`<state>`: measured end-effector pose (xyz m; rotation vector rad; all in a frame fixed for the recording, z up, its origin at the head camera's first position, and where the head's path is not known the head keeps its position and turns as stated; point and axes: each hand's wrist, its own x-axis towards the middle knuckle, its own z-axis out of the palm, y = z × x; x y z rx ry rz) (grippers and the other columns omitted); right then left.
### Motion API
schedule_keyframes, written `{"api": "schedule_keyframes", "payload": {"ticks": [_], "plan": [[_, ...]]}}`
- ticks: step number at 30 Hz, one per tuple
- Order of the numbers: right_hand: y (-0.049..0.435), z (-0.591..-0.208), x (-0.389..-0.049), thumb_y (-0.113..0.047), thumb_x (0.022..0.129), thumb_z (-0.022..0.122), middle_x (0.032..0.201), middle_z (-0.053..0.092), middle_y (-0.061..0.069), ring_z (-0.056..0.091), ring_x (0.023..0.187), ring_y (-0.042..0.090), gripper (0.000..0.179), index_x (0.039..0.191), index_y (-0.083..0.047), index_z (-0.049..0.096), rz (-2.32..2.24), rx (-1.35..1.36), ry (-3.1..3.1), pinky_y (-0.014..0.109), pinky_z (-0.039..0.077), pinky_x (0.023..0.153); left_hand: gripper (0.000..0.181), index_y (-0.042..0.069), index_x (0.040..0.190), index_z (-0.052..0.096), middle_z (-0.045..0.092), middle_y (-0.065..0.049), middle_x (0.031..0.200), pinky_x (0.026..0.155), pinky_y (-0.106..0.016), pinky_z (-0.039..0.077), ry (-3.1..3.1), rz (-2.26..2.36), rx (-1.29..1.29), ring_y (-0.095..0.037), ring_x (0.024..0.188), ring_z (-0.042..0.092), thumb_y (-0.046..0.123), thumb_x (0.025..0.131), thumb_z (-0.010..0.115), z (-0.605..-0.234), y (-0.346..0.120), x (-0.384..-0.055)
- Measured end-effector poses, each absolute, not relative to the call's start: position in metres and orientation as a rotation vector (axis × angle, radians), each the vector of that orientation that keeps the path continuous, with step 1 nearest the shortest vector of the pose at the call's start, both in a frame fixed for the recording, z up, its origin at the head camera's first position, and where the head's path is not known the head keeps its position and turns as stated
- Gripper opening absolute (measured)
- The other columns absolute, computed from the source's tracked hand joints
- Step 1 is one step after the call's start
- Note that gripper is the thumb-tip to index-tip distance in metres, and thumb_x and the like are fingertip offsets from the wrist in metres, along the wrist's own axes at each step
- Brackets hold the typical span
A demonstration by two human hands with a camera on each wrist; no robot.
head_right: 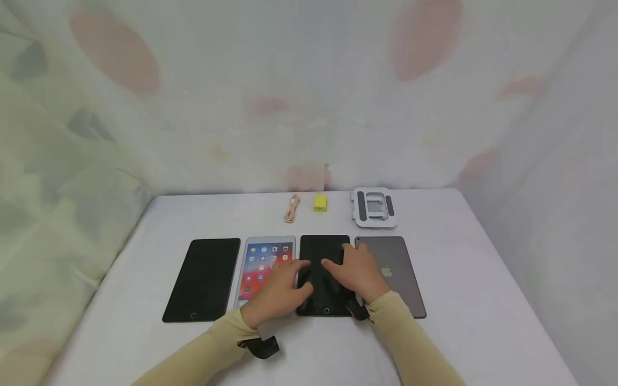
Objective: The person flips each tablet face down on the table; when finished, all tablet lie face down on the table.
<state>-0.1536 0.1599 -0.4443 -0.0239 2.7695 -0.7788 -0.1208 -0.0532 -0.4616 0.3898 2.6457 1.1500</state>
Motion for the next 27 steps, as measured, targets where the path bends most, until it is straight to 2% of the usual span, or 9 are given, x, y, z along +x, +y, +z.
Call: {"api": "schedule_keyframes", "payload": {"ticks": [5,11,18,23,27], "plan": [[0.162,-0.439,-0.156,-0.057,0.101,0.064,0.156,0.048,0.038,0.058,0.136,0.05,0.085,0.158,0.004,0.049,-0.807,-0.006,2.736,0.065,0.051,0.11,0.058,-0.001,0.152,0.057,0.056,-0.023,0.157,0.115,-0.065,0.048,2.631,1.232,0.356,-0.042,0.144,0.046,0.023,0.1,0.065,-0.463,-0.053,-0.124],[0.163,-0.436,-0.158,-0.058,0.102,0.063,0.16,0.047,0.036,0.052,0.144,0.051,0.084,0.159,0.002,0.048,-0.812,-0.001,2.715,0.067,0.047,0.114,0.055,-0.001,0.153,0.057,0.06,-0.019,0.156,0.12,-0.061,0.047,2.527,1.411,0.254,-0.036,0.143,0.057,0.019,0.102,0.066,-0.464,-0.058,-0.135],[0.163,-0.437,-0.157,-0.057,0.102,0.064,0.158,0.05,0.035,0.054,0.143,0.05,0.083,0.158,0.002,0.05,-0.807,0.003,2.726,0.066,0.048,0.114,0.056,0.003,0.155,0.055,0.059,-0.018,0.156,0.119,-0.057,0.049,2.437,1.462,0.154,-0.033,0.141,0.058,0.02,0.103,0.066,-0.462,-0.062,-0.138],[0.164,-0.438,-0.154,-0.057,0.101,0.065,0.157,0.051,0.034,0.055,0.141,0.048,0.083,0.158,0.001,0.05,-0.821,-0.008,2.724,0.065,0.049,0.112,0.057,0.002,0.156,0.054,0.058,-0.019,0.157,0.121,-0.058,0.047,2.409,1.505,0.121,-0.035,0.145,0.056,0.018,0.103,0.065,-0.458,-0.062,-0.137],[0.162,-0.439,-0.153,-0.058,0.101,0.066,0.155,0.053,0.032,0.058,0.138,0.046,0.083,0.158,-0.001,0.05,-0.816,-0.036,2.725,0.064,0.051,0.111,0.059,0.002,0.158,0.051,0.059,-0.018,0.156,0.119,-0.056,0.049,2.408,1.523,0.105,-0.035,0.142,0.059,0.017,0.103,0.065,-0.457,-0.064,-0.134]]}}
